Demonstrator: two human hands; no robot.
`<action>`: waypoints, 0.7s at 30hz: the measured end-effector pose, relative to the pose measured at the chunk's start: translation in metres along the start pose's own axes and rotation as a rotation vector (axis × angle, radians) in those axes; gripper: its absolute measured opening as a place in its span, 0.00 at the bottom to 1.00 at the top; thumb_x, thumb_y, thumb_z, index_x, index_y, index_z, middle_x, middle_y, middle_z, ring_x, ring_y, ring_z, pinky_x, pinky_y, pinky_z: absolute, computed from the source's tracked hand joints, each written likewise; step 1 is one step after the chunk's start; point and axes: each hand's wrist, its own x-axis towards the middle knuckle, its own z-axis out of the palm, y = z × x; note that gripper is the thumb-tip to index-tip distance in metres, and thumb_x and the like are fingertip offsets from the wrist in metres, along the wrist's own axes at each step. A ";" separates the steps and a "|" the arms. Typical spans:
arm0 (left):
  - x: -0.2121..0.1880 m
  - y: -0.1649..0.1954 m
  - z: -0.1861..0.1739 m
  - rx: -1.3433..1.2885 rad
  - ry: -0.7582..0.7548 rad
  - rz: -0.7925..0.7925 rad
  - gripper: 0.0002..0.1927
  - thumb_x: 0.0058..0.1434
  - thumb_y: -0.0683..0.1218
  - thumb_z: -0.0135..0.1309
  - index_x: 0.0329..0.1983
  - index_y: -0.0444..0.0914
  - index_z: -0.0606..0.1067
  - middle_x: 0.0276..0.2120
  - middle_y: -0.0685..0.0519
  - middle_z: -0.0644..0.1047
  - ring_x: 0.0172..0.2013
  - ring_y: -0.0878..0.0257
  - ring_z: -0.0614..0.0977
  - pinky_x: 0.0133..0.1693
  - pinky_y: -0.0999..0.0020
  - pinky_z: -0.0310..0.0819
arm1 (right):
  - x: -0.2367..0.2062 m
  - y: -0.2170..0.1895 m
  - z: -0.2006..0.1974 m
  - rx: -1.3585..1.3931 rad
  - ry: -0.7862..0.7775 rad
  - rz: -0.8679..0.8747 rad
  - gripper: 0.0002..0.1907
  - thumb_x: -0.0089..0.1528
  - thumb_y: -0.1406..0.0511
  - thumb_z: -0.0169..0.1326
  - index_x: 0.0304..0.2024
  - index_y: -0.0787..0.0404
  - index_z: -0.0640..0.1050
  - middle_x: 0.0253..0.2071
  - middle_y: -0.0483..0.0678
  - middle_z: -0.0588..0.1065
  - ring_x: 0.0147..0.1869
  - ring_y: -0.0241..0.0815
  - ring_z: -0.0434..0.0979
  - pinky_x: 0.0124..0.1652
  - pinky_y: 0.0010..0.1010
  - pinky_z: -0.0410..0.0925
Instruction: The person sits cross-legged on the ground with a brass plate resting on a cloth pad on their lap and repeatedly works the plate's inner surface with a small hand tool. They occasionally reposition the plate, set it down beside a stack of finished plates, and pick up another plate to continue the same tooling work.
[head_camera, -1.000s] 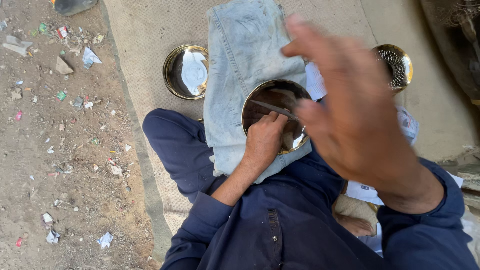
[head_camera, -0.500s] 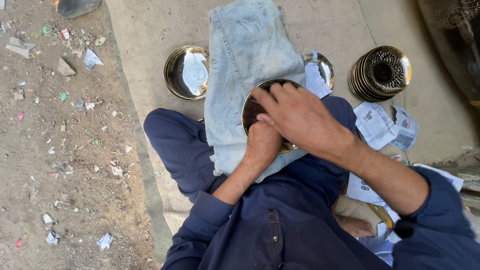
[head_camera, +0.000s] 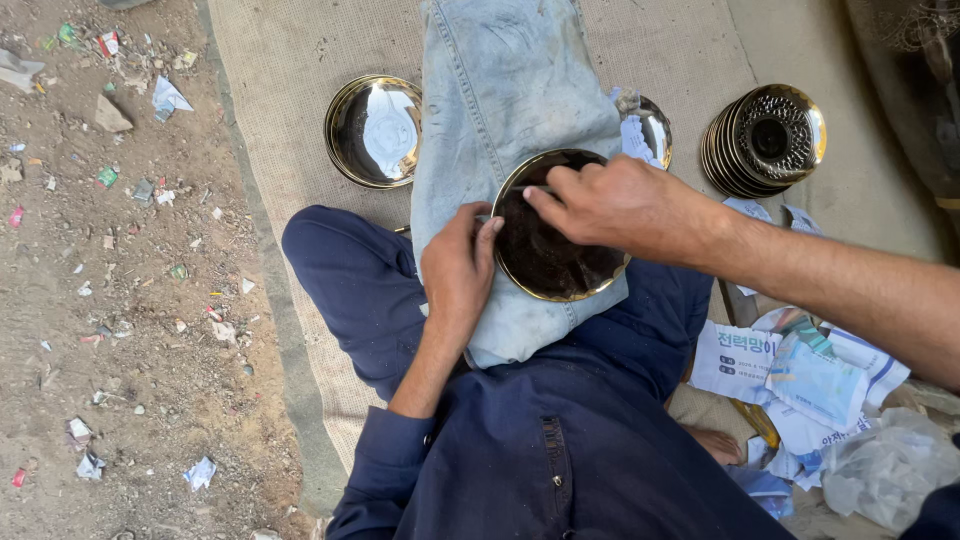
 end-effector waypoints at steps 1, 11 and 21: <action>0.005 -0.003 0.004 0.043 -0.031 0.004 0.10 0.69 0.49 0.54 0.44 0.37 0.78 0.26 0.44 0.79 0.28 0.45 0.81 0.30 0.52 0.72 | 0.006 0.002 -0.001 -0.007 -0.018 -0.038 0.30 0.53 0.64 0.56 0.60 0.58 0.76 0.32 0.43 0.71 0.25 0.33 0.75 0.21 0.24 0.68; 0.004 -0.032 0.028 0.187 -0.032 0.077 0.15 0.71 0.50 0.51 0.31 0.36 0.70 0.20 0.42 0.75 0.23 0.41 0.78 0.27 0.46 0.68 | 0.017 0.006 0.005 0.290 -0.136 0.135 0.32 0.53 0.67 0.61 0.61 0.58 0.75 0.36 0.51 0.76 0.31 0.46 0.82 0.27 0.33 0.74; -0.040 -0.019 0.024 0.250 -0.089 -0.064 0.15 0.70 0.50 0.51 0.29 0.37 0.72 0.17 0.40 0.75 0.21 0.39 0.78 0.25 0.43 0.67 | 0.003 -0.007 0.006 0.461 -0.141 0.438 0.37 0.50 0.63 0.64 0.62 0.64 0.73 0.35 0.57 0.77 0.33 0.55 0.82 0.28 0.40 0.74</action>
